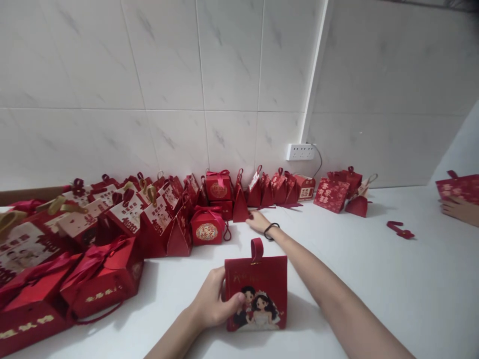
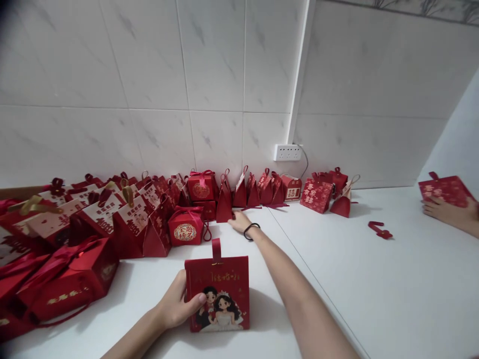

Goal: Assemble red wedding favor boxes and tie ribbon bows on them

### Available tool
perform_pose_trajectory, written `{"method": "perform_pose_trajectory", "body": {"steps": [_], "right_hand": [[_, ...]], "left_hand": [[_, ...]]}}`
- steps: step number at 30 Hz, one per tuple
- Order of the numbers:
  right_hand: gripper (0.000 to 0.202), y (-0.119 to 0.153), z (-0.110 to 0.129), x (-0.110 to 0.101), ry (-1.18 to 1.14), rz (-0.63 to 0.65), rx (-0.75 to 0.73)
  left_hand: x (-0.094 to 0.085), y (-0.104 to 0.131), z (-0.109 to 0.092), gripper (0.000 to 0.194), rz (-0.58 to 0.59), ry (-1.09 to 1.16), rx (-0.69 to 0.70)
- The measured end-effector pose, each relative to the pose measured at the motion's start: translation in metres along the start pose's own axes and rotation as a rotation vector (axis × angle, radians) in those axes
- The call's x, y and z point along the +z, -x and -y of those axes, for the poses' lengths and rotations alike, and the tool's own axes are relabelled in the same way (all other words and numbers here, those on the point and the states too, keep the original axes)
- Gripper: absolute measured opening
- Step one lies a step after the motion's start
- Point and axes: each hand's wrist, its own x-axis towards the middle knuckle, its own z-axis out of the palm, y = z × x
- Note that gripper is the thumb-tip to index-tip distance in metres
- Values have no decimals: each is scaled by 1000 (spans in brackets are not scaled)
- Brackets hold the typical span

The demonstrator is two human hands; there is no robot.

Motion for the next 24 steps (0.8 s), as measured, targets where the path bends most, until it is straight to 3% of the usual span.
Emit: {"method": "perform_pose_trajectory", "body": {"steps": [4, 7, 12, 20, 24], "right_hand": [[29, -5, -38, -14, 85, -12, 114], [38, -11, -51, -15, 166, -4, 171], [31, -7, -46, -17, 255, 53, 158], [23, 42, -44, -41, 276, 94, 96], [23, 52, -46, -53, 273, 144, 117]], "left_hand": [[1, 0, 1, 40, -2, 16, -11], [1, 2, 3, 40, 4, 28, -27], [0, 3, 3, 39, 28, 21, -42], [0, 2, 5, 43, 57, 55, -40], [-1, 1, 5, 43, 63, 64, -53]]}}
